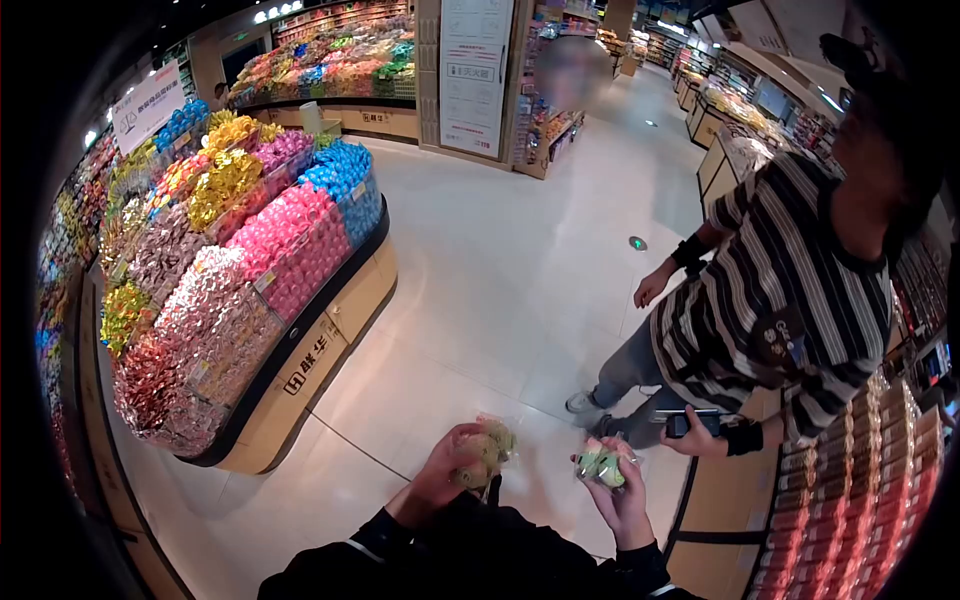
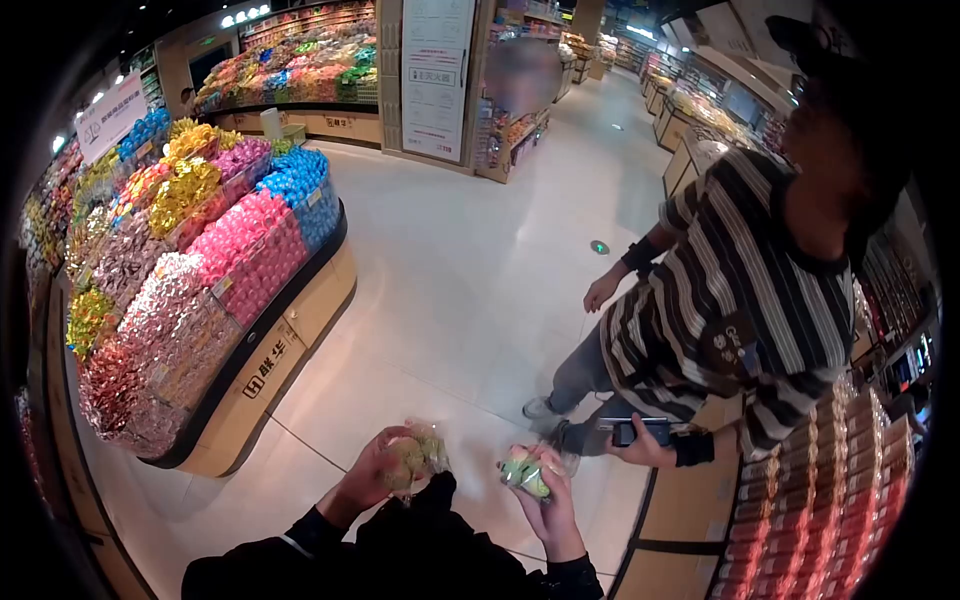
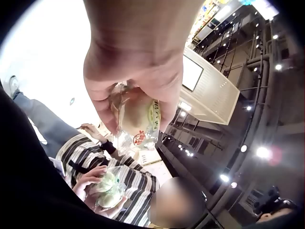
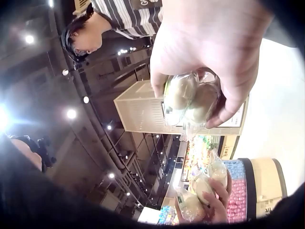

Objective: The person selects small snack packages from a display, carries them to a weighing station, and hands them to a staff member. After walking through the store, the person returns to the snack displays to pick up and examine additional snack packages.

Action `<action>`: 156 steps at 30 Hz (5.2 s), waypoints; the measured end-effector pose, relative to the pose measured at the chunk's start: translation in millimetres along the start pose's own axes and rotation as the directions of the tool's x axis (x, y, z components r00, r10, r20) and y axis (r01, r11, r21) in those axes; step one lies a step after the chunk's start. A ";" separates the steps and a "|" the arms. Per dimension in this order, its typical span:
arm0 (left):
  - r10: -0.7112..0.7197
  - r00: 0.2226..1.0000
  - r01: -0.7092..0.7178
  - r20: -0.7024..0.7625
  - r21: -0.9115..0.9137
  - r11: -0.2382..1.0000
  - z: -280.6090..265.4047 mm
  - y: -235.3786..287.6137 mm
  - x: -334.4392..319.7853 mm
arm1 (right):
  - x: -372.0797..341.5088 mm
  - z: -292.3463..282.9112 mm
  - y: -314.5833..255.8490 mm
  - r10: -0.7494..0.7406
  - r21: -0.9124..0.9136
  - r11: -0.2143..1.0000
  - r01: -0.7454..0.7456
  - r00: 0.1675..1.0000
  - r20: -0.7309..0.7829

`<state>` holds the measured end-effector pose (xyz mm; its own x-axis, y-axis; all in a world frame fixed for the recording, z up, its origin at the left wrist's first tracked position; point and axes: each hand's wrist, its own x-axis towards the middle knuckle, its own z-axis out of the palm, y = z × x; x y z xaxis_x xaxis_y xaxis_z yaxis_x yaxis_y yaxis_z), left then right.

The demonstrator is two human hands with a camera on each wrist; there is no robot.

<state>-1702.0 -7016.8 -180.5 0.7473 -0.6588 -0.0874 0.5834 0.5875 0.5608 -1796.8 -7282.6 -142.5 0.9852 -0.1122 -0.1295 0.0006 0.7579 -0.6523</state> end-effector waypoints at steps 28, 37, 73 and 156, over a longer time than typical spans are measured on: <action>0.058 0.994 -0.039 -0.092 0.198 0.979 0.1 190.8 445.1 | 608.8 -26.5 -121.4 0.520 0.936 -0.337 -0.105 0.808 0.278; 0.126 0.991 -0.119 -0.041 0.151 0.981 -24.3 215.3 477.6 | 623.8 -34.5 -108.8 0.471 -0.092 0.876 -0.474 0.796 0.381; 0.089 0.993 -0.092 -0.079 -0.035 0.995 -124.6 434.2 1071.0 | 1152.0 -54.4 -296.4 0.101 -0.045 0.994 -0.099 0.994 0.043; 0.139 0.990 -0.135 0.012 0.326 0.936 -74.4 628.6 2861.1 | 2659.2 -466.5 -1136.1 -0.010 -0.107 0.994 0.009 1.000 -0.006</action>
<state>826.4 -8497.3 -139.2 0.8172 -0.5764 0.0009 0.3414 0.4853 0.8050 742.5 -8741.9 -94.1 0.9842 -0.1232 -0.1272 -0.0088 0.6837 -0.7298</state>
